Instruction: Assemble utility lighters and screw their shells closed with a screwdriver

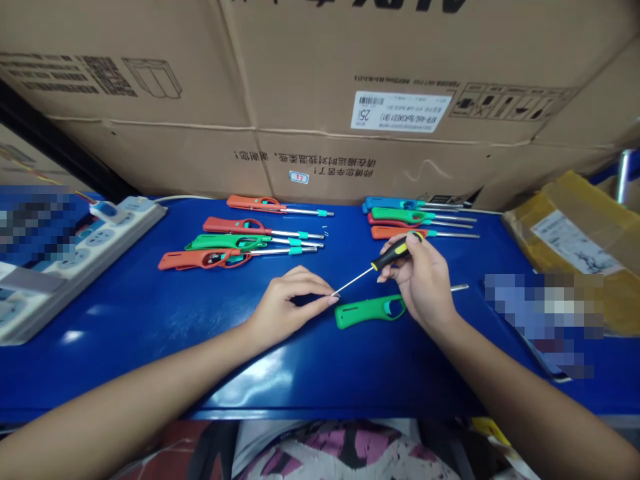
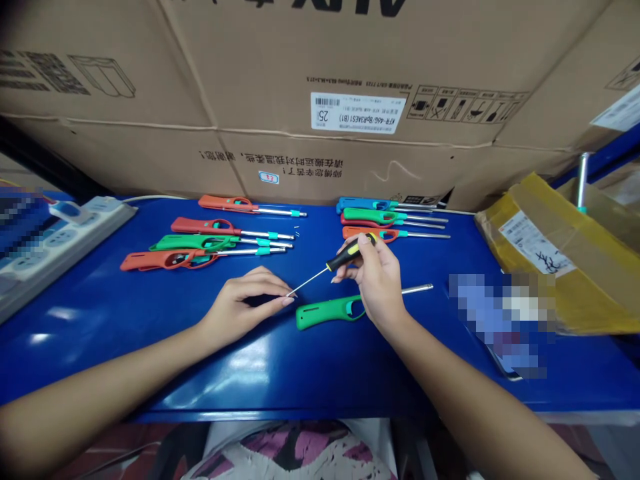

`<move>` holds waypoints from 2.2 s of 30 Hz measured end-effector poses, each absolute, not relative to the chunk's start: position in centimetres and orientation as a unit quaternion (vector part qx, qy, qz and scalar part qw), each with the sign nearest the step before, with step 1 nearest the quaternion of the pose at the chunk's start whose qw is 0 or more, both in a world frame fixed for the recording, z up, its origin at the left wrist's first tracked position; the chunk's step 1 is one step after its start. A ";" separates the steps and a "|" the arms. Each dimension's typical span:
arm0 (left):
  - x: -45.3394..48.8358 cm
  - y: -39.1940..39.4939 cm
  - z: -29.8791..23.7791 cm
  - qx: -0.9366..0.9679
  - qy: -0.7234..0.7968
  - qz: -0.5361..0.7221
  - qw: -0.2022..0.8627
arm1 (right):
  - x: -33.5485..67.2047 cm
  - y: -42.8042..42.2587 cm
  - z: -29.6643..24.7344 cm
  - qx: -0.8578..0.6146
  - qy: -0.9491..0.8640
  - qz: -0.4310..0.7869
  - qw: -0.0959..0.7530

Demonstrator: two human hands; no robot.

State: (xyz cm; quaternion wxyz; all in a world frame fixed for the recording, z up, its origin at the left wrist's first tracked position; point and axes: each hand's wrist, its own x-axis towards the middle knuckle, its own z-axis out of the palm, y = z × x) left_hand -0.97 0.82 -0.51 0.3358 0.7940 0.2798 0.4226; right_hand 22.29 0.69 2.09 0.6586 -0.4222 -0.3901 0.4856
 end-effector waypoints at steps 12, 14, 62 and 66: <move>-0.9 0.7 -0.2 0.805 0.283 0.402 0.331 | 22.5 0.3 2.0 -0.418 -0.458 0.438 0.651; -1.0 0.7 -0.2 0.809 0.284 0.399 0.324 | 22.5 0.1 2.0 -0.418 -0.472 0.425 0.649; -0.8 0.3 -1.0 0.894 0.257 0.234 0.283 | 22.3 -3.9 3.4 -0.394 -0.715 0.259 0.517; -0.8 0.3 -1.1 0.896 0.254 0.232 0.281 | 22.0 -3.8 3.0 -0.410 -0.713 0.258 0.507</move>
